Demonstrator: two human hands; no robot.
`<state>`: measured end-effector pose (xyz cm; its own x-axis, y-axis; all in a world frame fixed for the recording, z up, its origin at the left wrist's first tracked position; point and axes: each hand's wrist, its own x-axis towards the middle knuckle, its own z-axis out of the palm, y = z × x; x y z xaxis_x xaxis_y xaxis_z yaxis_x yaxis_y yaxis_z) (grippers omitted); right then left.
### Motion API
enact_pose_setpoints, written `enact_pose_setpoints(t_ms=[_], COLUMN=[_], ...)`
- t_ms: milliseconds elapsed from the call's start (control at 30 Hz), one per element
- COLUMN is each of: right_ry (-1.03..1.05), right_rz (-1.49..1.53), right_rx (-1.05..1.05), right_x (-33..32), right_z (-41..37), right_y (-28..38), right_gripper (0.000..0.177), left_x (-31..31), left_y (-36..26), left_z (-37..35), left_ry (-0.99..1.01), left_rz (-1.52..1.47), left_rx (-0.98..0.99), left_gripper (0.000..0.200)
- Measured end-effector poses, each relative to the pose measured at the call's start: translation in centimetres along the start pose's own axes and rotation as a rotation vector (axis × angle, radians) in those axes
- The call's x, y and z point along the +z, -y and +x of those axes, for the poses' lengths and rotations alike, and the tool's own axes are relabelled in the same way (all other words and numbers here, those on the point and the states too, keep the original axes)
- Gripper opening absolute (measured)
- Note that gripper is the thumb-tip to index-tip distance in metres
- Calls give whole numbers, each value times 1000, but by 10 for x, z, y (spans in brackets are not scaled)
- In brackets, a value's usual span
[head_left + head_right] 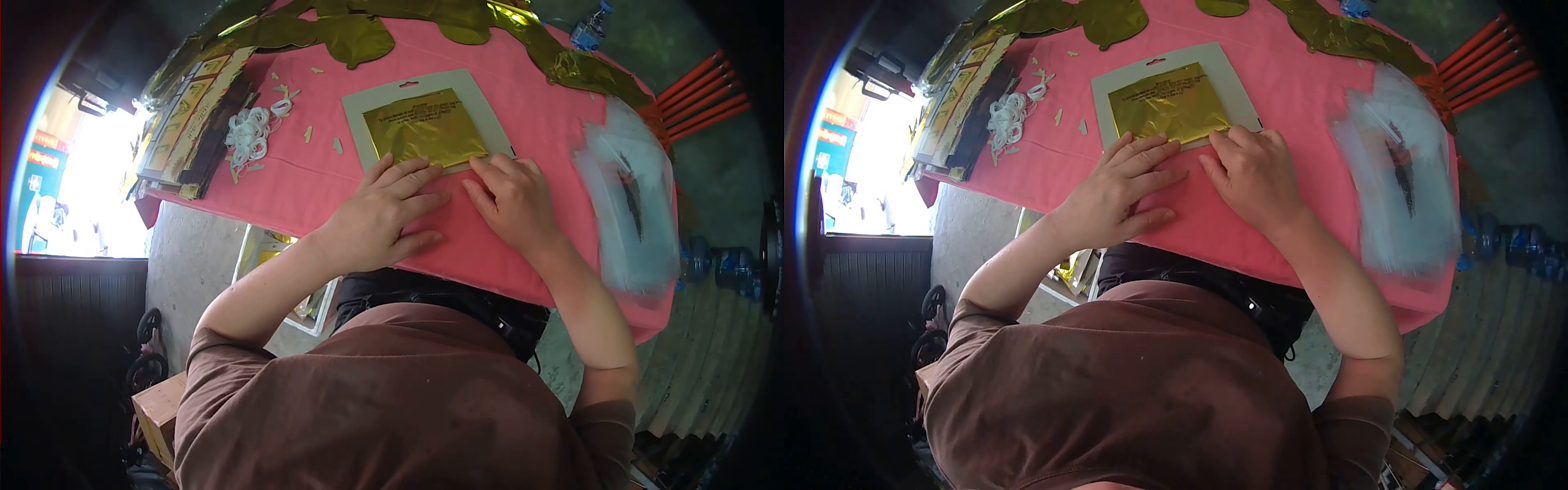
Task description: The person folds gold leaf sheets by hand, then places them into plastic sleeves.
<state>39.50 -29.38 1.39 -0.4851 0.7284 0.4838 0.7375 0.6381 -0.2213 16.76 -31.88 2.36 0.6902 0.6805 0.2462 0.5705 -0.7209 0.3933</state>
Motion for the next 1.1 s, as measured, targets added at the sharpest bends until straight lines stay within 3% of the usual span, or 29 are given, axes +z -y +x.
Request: enact_pose_setpoints(t_ms=[500,800,900,967,1100], right_ry=[-16,92,102,31,44], right_rz=[-8,-154,-69,115,-118], right_rx=[33,25,71,222,48], right_x=[-3,-3,-7,-4,-5], right_z=[-3,0,3,2,-1], right_y=[-5,-4,-10,-17,-11], right_gripper=[23,31,29,29,28], left_x=[1,0,0,0,0], left_y=[0,-2,-1,-1,-2], left_z=[1,1,2,1,1], left_ry=[-3,10,3,5,0], left_rz=[18,29,41,37,35], left_rx=[-3,-6,-5,-6,-3], left_gripper=[49,48,48,48,48])
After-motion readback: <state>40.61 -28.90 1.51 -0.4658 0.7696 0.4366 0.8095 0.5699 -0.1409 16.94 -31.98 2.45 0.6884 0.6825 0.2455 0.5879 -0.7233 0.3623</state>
